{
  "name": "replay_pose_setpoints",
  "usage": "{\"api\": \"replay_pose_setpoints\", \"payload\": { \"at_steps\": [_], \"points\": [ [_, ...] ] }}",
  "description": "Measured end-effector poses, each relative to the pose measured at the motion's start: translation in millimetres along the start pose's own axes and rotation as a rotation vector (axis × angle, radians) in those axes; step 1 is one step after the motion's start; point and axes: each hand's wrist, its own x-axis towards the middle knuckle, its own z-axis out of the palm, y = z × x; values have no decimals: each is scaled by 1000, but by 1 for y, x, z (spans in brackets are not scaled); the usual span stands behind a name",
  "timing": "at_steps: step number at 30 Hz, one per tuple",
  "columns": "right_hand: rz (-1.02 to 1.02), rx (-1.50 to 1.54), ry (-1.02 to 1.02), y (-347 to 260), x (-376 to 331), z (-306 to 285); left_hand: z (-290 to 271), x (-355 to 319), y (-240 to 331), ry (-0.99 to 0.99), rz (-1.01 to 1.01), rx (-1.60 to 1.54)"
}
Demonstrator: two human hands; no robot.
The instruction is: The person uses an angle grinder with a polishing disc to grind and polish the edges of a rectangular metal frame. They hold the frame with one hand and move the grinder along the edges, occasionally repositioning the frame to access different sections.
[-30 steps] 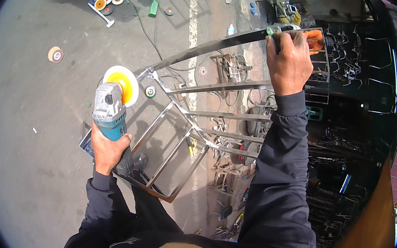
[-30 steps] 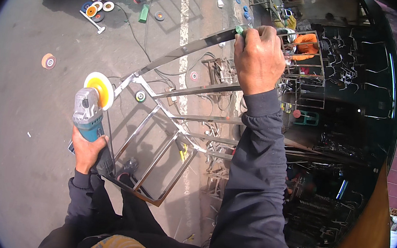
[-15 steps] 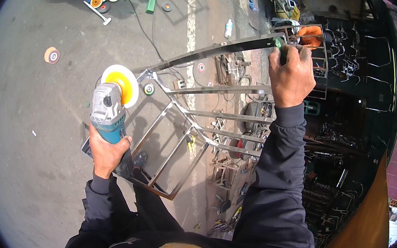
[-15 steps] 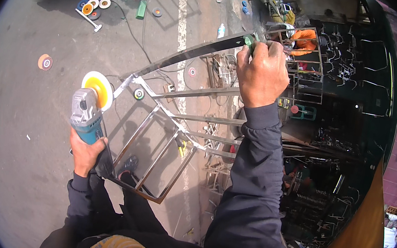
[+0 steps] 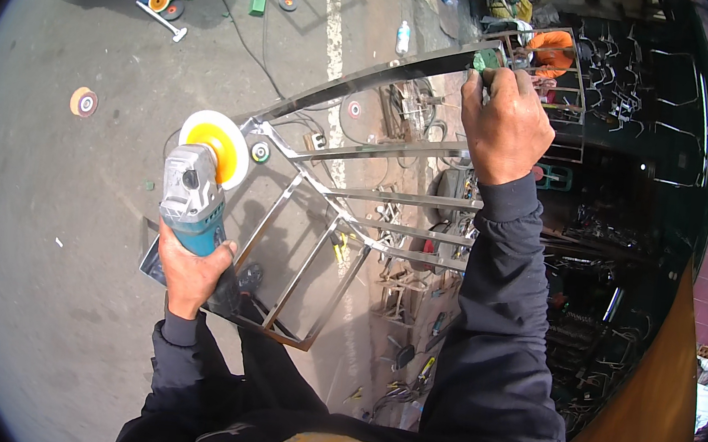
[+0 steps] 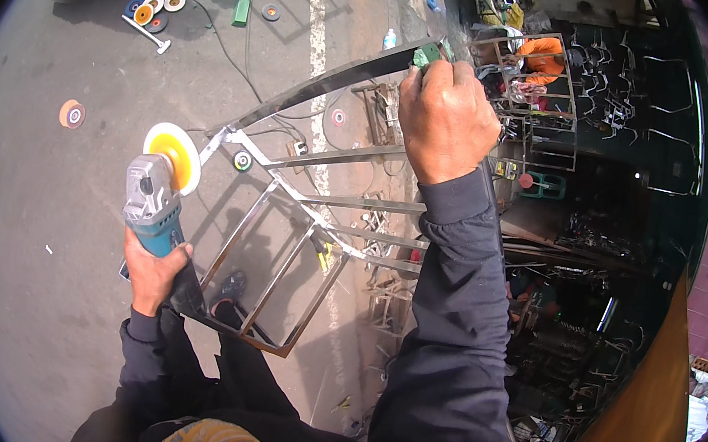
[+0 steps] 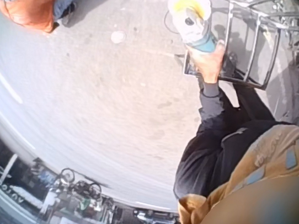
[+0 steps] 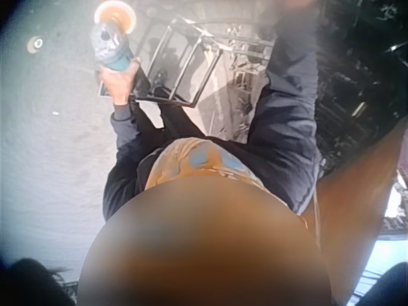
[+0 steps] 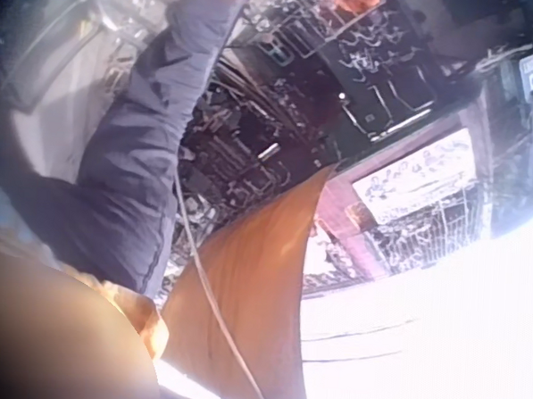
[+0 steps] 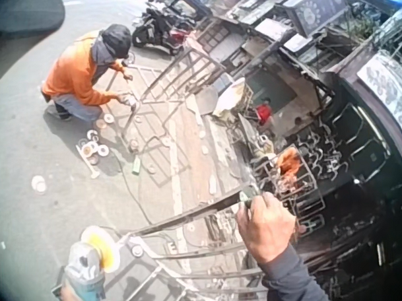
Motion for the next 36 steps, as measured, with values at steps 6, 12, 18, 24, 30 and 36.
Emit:
{"api": "replay_pose_setpoints", "payload": {
  "at_steps": [6,12,18,24,30,36],
  "points": [
    [84,78,108,-13,-8,13,-3,-2,-2,-9,-6,-11],
    [141,131,175,-18,-13,30,-10,-3,-1,28,-37,-12],
    [119,120,172,-16,-23,36,-14,-3,1,20,-31,12],
    [168,215,213,23,-38,13,-14,-5,-2,19,-68,-45],
    [299,174,146,25,-55,15,-10,-3,4,-28,-51,25],
    [399,199,163,25,-86,6,-10,-12,2,-23,0,46]
  ]
}}
